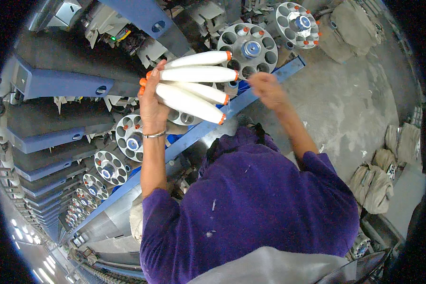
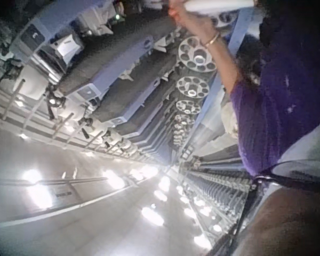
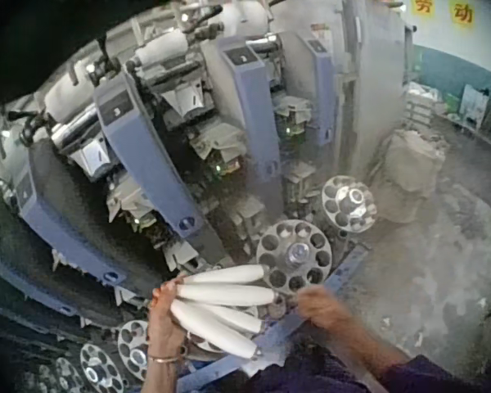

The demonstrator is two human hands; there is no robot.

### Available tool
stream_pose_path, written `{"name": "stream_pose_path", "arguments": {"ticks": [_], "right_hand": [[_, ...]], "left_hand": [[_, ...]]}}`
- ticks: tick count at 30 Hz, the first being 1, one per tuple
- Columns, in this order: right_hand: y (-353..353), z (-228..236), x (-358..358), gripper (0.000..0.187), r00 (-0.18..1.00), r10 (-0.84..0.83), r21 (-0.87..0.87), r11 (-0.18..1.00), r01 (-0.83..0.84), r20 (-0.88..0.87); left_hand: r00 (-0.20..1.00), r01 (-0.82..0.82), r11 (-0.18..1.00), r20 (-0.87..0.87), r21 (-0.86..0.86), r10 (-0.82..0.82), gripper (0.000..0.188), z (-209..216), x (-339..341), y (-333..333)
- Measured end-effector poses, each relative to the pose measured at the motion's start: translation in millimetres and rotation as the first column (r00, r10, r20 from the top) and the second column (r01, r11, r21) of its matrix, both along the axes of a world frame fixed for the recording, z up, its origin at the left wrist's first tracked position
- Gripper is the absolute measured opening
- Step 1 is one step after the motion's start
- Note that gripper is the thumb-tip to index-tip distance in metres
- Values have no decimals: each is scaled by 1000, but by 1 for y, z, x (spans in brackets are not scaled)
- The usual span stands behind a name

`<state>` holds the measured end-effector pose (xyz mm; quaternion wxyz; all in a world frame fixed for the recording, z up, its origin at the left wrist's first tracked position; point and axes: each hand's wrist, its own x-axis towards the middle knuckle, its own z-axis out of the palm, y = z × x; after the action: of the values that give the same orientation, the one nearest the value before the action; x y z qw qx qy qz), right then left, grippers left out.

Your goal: The person repeatedly picks white spindles with orange tips from a cloth bag and places them into slots on rotating machine spindles. The person occasionally adjusts a lever on the machine while continuing to load spindles.

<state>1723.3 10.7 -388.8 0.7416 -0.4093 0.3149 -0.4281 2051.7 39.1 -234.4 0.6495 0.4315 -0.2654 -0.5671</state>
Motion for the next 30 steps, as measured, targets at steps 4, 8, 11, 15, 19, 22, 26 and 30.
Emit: {"name": "stream_pose_path", "arguments": {"ticks": [4,8,11,15,19,22,26,30], "right_hand": [[-23,-47,-175,19,775,-540,174,772,611,-329],[-31,-29,-243,21,217,-873,65,210,976,-437],[-34,6,-156,49,716,-606,-287,795,534,-347],[-38,42,-62,34,694,567,-186,699,-690,-445],[-32,61,-128,25,927,121,-103,980,-168,-355],[-41,58,-159,22,835,-323,22,928,371,-446],[-65,37,-132,24,772,-550,-137,833,536,-319],[-85,33,-134,19,881,-419,-193,866,461,220]], "left_hand": [[987,50,997,157,-58,-41,28,5,7,-5],[955,193,979,240,-59,-174,21,3,-11,-20],[934,288,957,232,-35,-272,21,-1,-40,-41],[941,335,941,69,-34,-333,20,2,-70,-65],[945,327,945,-2,-9,-327,23,-4,-90,-85],[918,271,957,327,-101,-225,31,-40,-132,-112],[553,313,915,832,-254,43,20,-103,-207,-154],[211,469,849,964,-245,161,33,-95,-224,-169]]}}
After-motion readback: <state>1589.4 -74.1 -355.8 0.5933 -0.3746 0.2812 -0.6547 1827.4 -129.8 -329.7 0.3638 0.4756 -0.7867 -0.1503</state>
